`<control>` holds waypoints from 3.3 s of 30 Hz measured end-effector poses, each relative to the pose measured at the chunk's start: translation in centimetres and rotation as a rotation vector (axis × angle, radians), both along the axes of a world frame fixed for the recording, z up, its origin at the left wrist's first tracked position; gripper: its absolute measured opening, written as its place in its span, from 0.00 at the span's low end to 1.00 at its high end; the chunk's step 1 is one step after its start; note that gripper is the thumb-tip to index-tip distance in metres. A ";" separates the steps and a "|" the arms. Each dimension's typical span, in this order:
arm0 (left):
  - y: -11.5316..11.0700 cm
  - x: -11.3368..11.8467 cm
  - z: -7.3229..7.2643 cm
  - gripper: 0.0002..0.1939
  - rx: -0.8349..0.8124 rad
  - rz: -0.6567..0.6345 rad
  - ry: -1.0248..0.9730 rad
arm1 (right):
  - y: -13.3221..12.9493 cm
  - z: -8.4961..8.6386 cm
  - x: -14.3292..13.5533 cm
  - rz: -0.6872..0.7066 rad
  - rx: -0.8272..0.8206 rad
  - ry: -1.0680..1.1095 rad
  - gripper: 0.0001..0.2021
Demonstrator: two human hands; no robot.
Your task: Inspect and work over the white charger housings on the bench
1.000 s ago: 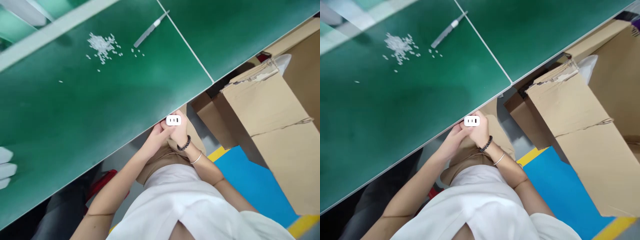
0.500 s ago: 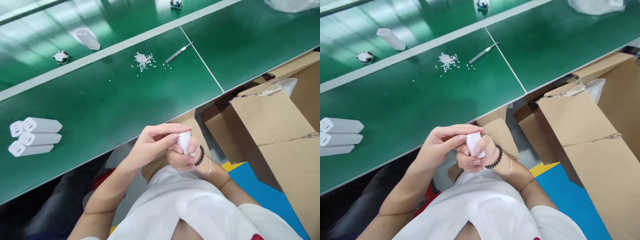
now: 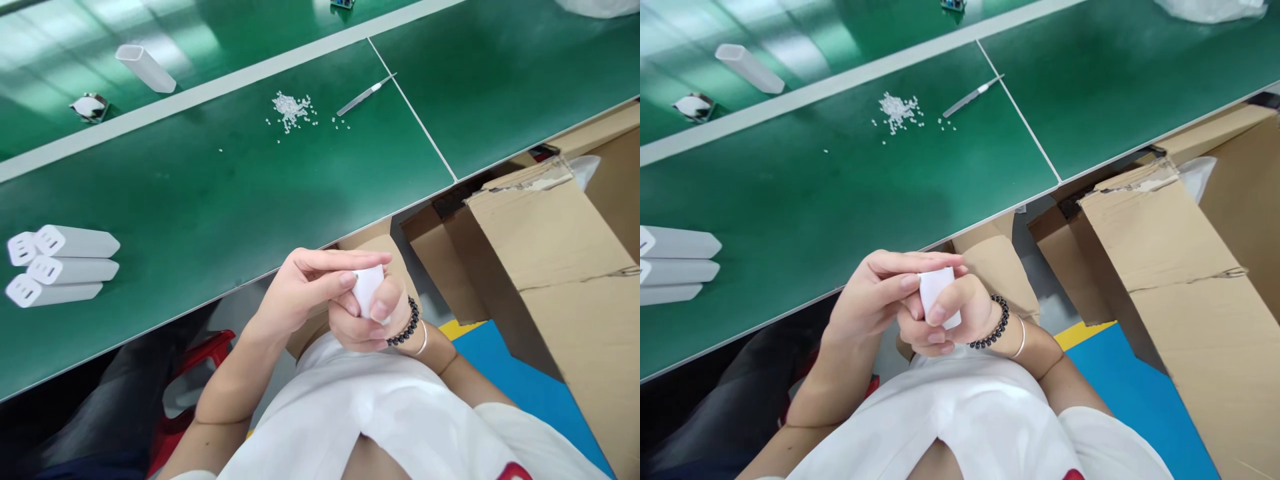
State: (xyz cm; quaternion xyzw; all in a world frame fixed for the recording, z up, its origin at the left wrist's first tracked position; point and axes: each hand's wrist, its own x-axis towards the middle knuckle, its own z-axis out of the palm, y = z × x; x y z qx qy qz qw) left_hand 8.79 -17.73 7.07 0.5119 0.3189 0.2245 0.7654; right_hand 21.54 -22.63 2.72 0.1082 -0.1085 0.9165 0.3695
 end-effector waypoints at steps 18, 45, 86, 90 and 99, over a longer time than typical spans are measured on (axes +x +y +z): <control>5.3 -2.2 -0.7 0.14 0.037 -0.210 -0.231 | 3.4 -0.7 0.7 0.111 0.146 -0.286 0.17; 12.3 -3.5 -7.0 0.22 1.486 -0.052 0.552 | 42.5 5.9 5.4 -0.820 0.682 -2.944 0.41; 11.8 -4.4 -6.8 0.20 1.471 -0.078 0.531 | 24.0 3.2 -4.8 -0.959 2.001 -1.580 0.34; 12.1 -4.4 -6.5 0.20 1.528 -0.074 0.544 | 23.6 1.9 -0.6 -0.987 1.575 -1.478 0.34; 10.2 -4.6 -6.5 0.06 1.622 -0.029 0.110 | 23.5 -1.3 -0.8 -0.765 1.398 -1.477 0.36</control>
